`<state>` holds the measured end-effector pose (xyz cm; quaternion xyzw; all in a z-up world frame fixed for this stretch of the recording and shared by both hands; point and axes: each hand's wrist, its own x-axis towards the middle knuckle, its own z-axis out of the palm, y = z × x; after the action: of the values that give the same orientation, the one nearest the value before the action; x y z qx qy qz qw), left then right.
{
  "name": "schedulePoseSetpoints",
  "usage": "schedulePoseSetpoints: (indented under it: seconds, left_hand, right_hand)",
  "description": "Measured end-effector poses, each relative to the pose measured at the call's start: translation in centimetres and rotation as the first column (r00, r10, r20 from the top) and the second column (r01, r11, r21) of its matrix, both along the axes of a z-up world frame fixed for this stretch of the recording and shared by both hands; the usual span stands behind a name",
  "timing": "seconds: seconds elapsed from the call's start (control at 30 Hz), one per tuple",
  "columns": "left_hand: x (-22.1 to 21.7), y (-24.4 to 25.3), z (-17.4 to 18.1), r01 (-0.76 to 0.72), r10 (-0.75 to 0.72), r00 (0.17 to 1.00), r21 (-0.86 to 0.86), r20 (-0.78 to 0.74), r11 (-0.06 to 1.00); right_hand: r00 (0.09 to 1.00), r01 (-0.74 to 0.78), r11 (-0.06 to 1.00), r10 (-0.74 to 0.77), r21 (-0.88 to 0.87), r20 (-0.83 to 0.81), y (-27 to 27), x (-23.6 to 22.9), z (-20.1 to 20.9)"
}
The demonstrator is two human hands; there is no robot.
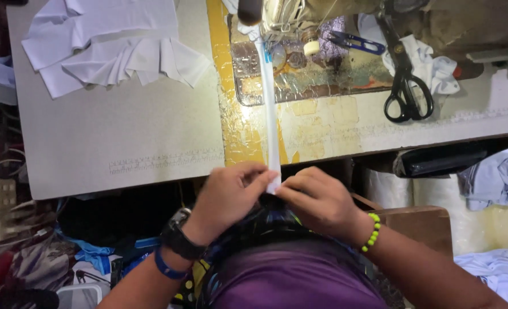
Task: A person is seen folding and aligning white fabric strips at a sewing workstation, preparing them for the sewing process.
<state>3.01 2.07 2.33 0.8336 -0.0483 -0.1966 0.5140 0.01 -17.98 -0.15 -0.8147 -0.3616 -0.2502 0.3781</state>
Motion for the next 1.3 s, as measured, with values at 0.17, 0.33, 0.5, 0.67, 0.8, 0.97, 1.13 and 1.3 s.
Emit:
schedulePoseSetpoints:
  seconds: [0.17, 0.33, 0.5, 0.67, 0.8, 0.97, 1.13, 1.3]
  left_hand:
    - [7.3, 0.9, -4.9, 0.07, -0.317, 0.671, 0.368, 0.67, 0.927]
    - [9.1, 0.4, -5.5, 0.191, -0.521, 0.633, 0.537, 0.572, 0.822]
    - [8.8, 0.5, -5.5, 0.185, -0.539, 0.623, 0.564, 0.567, 0.805]
    - [8.6, 0.6, -5.8, 0.116, -0.545, 0.561, 0.593, 0.623, 0.797]
    - [8.7, 0.5, -5.7, 0.137, -0.553, 0.559, 0.589, 0.617, 0.796]
    - [8.3, 0.2, -6.8, 0.165, -0.535, 0.633, 0.577, 0.56, 0.8]
    - [8.2, 0.5, -7.1, 0.152, -0.547, 0.611, 0.593, 0.572, 0.791]
    - [8.7, 0.6, -7.4, 0.145, -0.539, 0.628, 0.596, 0.561, 0.789]
  right_hand:
    - [0.998, 0.009, 0.998, -0.013, -0.059, -0.055, 1.4, -1.4, -2.5]
    - [0.964, -0.206, 0.967, 0.174, -0.153, -0.201, 0.1, -0.9, -1.0]
    - [0.973, -0.178, 0.96, 0.139, -0.215, -0.186, -0.2, 0.2, -1.1]
    - [0.976, -0.162, 0.961, 0.122, -0.224, -0.181, -0.5, 2.9, -0.9]
    - [0.983, -0.143, 0.956, 0.106, -0.258, -0.149, -0.4, 5.0, -0.5]
    - [0.998, 0.015, 0.974, -0.029, -0.228, -0.06, -0.3, 7.0, -3.3]
    - [0.997, 0.029, 0.968, -0.047, -0.25, -0.068, -0.5, 9.8, -3.4]
    - [0.998, 0.045, 0.97, -0.052, -0.24, -0.022, -0.8, 12.7, -4.6]
